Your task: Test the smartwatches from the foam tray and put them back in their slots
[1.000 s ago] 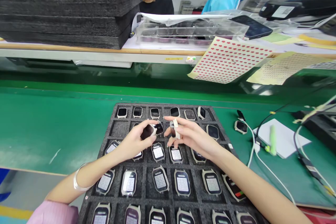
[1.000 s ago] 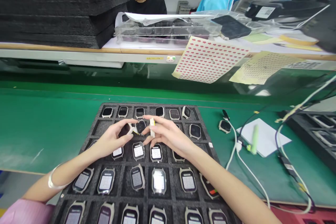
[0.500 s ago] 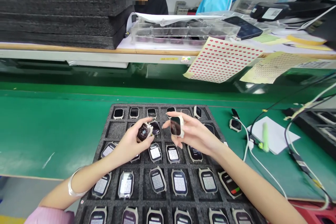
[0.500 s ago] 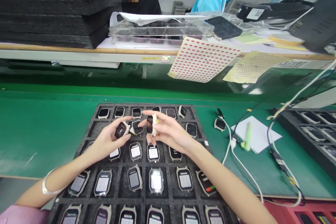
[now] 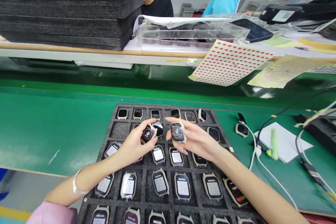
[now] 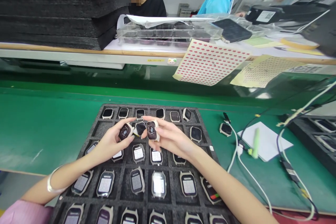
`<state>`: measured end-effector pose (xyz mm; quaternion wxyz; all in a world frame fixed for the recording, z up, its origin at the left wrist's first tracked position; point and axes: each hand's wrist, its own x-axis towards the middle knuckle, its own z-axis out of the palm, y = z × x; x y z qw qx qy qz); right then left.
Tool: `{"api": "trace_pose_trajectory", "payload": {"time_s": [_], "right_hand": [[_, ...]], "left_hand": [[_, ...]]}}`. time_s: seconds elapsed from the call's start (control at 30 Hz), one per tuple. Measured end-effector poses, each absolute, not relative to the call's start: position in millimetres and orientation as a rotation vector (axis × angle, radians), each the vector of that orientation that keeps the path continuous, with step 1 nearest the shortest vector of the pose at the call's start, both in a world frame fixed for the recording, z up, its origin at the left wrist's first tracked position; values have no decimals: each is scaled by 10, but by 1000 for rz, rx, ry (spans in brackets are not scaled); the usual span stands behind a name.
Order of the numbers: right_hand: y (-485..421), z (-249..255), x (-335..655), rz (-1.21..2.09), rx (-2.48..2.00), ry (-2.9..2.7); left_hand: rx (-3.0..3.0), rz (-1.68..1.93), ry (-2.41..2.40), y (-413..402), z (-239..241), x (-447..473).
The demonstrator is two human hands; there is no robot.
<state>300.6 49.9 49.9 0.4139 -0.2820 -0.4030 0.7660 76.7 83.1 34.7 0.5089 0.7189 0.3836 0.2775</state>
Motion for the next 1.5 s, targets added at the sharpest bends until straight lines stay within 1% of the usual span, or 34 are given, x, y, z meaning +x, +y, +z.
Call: {"api": "trace_pose_trajectory", "payload": {"time_s": [0.63, 1.5], "right_hand": [[483, 454, 2980, 1886, -724, -1011], [465, 462, 3012, 1879, -749, -1035]], "left_hand": [[1825, 651, 809, 819, 375, 720], [1835, 675, 864, 832, 418, 713]]}}
